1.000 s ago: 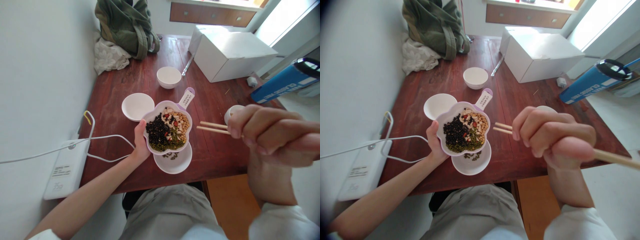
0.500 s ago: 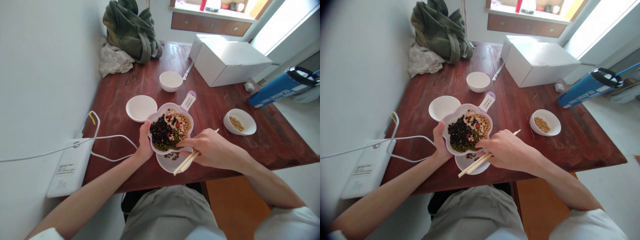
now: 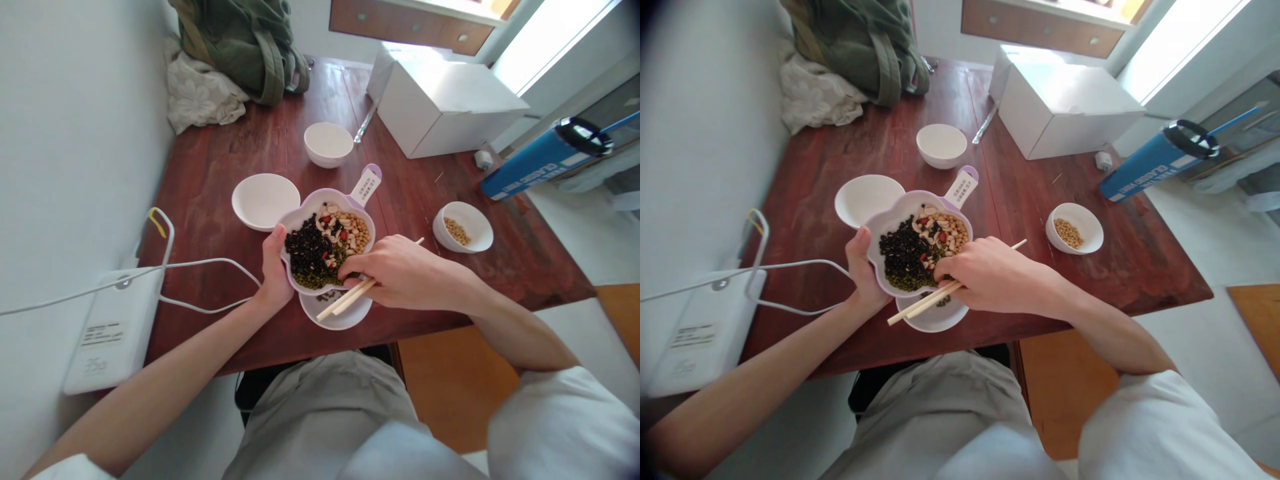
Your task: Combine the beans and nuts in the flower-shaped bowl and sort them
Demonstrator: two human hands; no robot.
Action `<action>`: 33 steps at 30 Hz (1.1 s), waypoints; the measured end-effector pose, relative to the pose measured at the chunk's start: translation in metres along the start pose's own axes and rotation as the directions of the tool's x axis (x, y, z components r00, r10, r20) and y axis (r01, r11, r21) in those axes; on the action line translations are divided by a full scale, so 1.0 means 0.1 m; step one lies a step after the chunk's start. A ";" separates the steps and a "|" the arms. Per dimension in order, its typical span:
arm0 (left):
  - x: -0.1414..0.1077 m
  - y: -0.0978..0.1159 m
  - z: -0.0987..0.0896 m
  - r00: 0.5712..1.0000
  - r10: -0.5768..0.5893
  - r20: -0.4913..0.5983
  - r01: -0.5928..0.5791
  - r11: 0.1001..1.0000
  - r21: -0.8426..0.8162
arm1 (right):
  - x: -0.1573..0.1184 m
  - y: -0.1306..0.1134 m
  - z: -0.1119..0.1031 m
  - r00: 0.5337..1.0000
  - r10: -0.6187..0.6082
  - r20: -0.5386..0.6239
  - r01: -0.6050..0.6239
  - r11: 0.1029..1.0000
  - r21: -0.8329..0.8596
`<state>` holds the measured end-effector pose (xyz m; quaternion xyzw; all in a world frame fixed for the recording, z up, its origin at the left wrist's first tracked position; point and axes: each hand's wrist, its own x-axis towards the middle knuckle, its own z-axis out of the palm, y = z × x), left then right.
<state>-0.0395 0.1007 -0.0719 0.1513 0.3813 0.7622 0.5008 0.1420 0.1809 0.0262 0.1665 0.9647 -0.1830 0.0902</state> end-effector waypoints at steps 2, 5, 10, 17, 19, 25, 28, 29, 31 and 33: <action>0.00 0.00 -0.01 1.000 0.010 0.001 -0.010 1.000 0.000 | 0.02 0.00 -0.02 1.000 0.005 0.015 -0.005 1.000 -0.007; 0.00 -0.02 -0.03 1.000 0.017 0.021 -0.017 1.000 -0.023 | 0.04 -0.01 -0.05 0.999 0.007 0.044 -0.006 1.000 -0.030; 0.00 -0.07 -0.07 0.999 0.023 0.044 -0.020 0.999 -0.047 | 0.07 -0.12 -0.13 0.993 0.063 0.104 -0.051 0.992 -0.112; 0.00 -0.06 -0.05 1.000 0.020 0.018 -0.019 0.999 -0.036 | 0.12 -0.24 -0.15 0.994 0.055 0.096 -0.031 0.971 -0.239; 0.00 -0.05 -0.05 1.000 0.028 -0.002 -0.028 0.999 -0.018 | 0.13 -0.25 -0.14 0.995 0.043 0.088 -0.018 0.966 -0.258; 0.00 -0.04 -0.06 1.000 -0.009 -0.007 0.009 1.000 -0.006 | 0.17 -0.24 -0.17 0.993 0.033 0.115 0.000 0.962 -0.272; -0.01 -0.03 -0.05 1.000 -0.024 -0.003 0.024 1.000 -0.008 | 0.18 -0.23 -0.19 0.991 0.036 0.130 -0.002 0.968 -0.252; -0.01 -0.03 -0.05 1.000 -0.022 0.002 0.022 1.000 -0.012 | 0.18 -0.22 -0.20 0.990 0.036 0.135 -0.002 0.969 -0.246; -0.01 -0.03 -0.05 1.000 -0.019 0.009 0.019 1.000 -0.016 | 0.17 -0.21 -0.22 0.989 0.033 0.147 0.003 0.973 -0.233; 0.00 -0.04 -0.05 1.000 -0.026 0.007 0.026 1.000 -0.013 | 0.15 -0.19 -0.23 0.987 0.021 0.158 0.013 0.977 -0.211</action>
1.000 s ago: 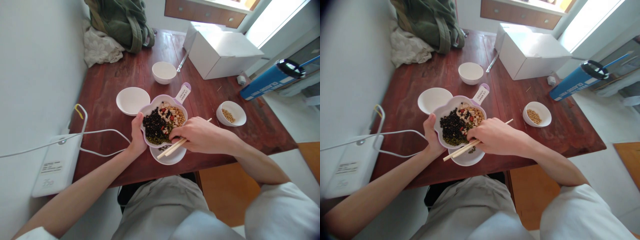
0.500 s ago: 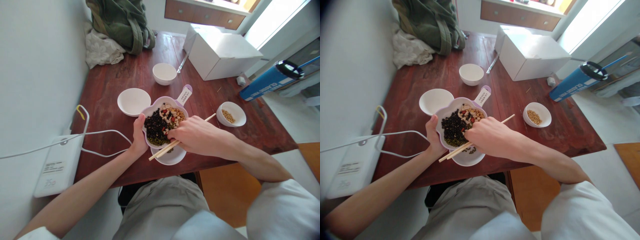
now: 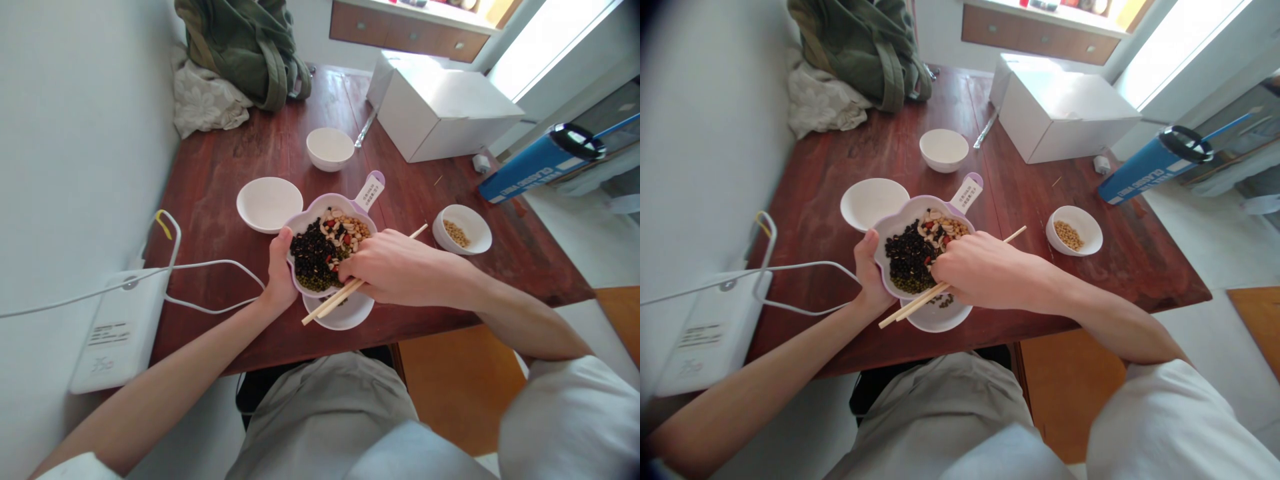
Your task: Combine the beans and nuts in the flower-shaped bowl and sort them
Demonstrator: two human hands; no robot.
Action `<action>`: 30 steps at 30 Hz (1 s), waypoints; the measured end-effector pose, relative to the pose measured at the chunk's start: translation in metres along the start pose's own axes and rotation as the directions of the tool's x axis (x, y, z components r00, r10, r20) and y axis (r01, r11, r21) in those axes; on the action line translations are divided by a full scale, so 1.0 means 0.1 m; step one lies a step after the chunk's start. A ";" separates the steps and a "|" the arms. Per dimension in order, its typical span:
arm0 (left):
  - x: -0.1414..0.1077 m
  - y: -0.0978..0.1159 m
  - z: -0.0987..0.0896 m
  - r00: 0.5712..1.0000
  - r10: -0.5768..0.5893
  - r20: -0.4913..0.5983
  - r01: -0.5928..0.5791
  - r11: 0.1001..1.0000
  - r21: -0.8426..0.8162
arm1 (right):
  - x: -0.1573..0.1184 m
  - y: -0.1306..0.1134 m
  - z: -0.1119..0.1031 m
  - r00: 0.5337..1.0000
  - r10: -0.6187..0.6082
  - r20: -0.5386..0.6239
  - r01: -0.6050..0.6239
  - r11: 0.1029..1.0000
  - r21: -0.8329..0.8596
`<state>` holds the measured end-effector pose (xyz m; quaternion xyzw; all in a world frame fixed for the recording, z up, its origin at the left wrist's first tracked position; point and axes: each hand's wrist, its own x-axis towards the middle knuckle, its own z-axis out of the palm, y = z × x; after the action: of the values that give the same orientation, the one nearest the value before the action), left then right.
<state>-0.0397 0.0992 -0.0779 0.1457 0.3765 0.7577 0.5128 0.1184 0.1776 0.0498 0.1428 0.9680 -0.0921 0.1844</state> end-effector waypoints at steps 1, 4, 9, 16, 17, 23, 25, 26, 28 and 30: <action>0.00 0.00 0.00 1.000 0.000 -0.005 0.000 1.000 0.001 | -0.01 0.01 0.00 1.000 -0.004 0.002 0.004 1.000 0.012; 0.01 -0.02 -0.01 1.000 0.007 -0.010 -0.007 1.000 -0.001 | -0.02 0.05 0.00 1.000 -0.002 0.007 0.001 0.999 0.041; 0.00 -0.02 -0.04 1.000 -0.007 0.008 0.007 1.000 0.005 | 0.01 0.05 -0.04 0.999 -0.023 0.036 0.023 1.000 0.015; 0.00 0.01 0.00 1.000 0.001 -0.004 -0.001 1.000 0.010 | 0.04 0.01 -0.13 0.996 -0.055 0.067 0.058 0.997 -0.042; 0.00 0.01 0.00 1.000 -0.002 -0.004 0.002 1.000 0.010 | 0.04 0.01 -0.13 0.996 -0.059 0.067 0.062 0.997 -0.050; 0.00 0.02 0.00 1.000 -0.025 -0.008 0.025 1.000 0.006 | 0.08 0.03 -0.12 0.994 -0.102 0.043 0.105 0.991 -0.083; 0.00 0.02 -0.01 1.000 -0.027 -0.004 0.027 1.000 0.006 | 0.09 0.04 -0.12 0.993 -0.108 0.046 0.112 0.990 -0.088; 0.00 0.02 -0.01 1.000 -0.022 -0.004 0.022 1.000 0.004 | 0.09 0.04 -0.12 0.993 -0.108 0.051 0.112 0.990 -0.086; 0.00 0.02 0.00 1.000 -0.012 -0.009 0.012 1.000 0.003 | 0.09 0.04 -0.13 0.993 -0.098 0.061 0.103 0.992 -0.078; 0.00 0.02 0.01 1.000 -0.003 -0.015 0.003 1.000 0.007 | 0.08 0.04 -0.14 0.994 -0.092 0.060 0.096 0.993 -0.070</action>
<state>-0.0400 0.0991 -0.0754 0.1415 0.3833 0.7566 0.5104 0.1081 0.1868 0.0587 0.0874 0.9708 -0.0692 0.2122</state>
